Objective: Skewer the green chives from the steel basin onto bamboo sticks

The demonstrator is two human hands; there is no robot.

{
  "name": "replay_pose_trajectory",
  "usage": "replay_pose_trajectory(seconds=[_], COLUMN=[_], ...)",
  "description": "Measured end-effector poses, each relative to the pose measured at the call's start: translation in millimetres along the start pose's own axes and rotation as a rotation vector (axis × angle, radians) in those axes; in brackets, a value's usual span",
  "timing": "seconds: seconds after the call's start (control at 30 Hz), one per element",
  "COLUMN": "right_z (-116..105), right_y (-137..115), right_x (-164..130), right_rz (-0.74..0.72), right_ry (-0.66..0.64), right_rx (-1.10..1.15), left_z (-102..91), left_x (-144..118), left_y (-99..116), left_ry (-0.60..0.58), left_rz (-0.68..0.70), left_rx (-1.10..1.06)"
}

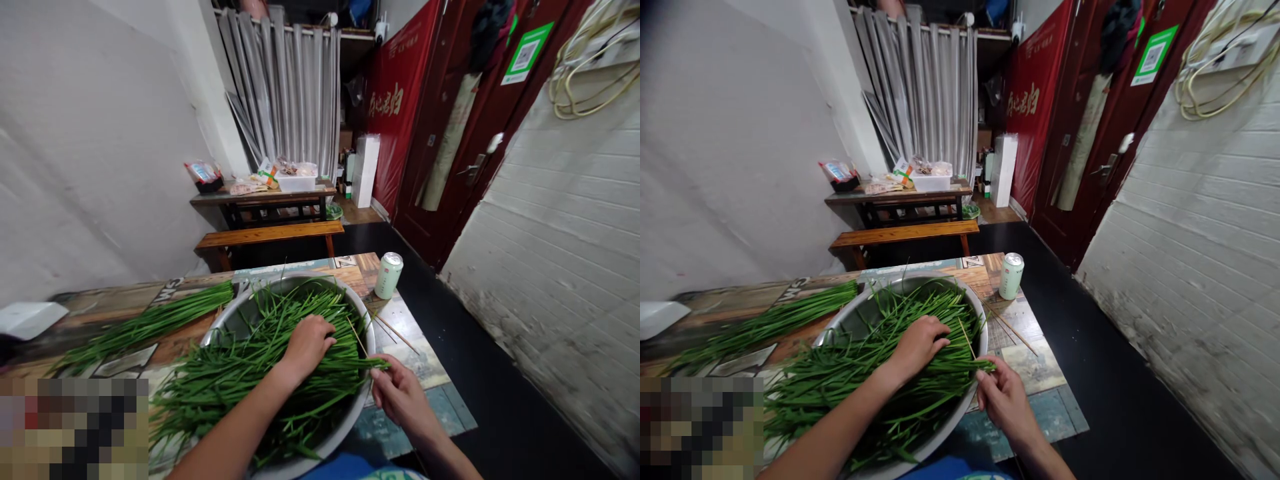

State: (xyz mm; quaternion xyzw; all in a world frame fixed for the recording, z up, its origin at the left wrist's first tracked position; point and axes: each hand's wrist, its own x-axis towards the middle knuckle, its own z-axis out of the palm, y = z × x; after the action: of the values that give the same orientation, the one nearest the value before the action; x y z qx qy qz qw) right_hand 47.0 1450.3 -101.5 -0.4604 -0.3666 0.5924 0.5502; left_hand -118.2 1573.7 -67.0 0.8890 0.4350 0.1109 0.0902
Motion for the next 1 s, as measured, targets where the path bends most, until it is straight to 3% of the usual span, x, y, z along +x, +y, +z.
replay_pose_trajectory(seconds=[0.2, 0.33, 0.43, 0.63, 1.0], right_z=[-1, -1, 0, 0, 1], right_y=[1, 1, 0, -1, -2], right_x=[0, -3, -3, 0, 0], right_rz=[-0.001, 0.003, 0.009, 0.014, 0.010], right_ry=[0.002, 0.001, 0.004, 0.008, 0.001], right_rx=[-0.019, -0.020, -0.025, -0.031, -0.001], left_z=[0.4, -1.8, -4.9, -11.9, -11.8], left_x=[1, 1, 2, 4, 3], left_y=[1, 4, 6, 11, 15], left_ry=[-0.032, 0.067, 0.149, 0.156, 0.162], left_rz=[0.031, 0.015, -0.028, -0.142, -0.163], left_rx=[0.074, 0.079, -0.088, -0.549, -0.631])
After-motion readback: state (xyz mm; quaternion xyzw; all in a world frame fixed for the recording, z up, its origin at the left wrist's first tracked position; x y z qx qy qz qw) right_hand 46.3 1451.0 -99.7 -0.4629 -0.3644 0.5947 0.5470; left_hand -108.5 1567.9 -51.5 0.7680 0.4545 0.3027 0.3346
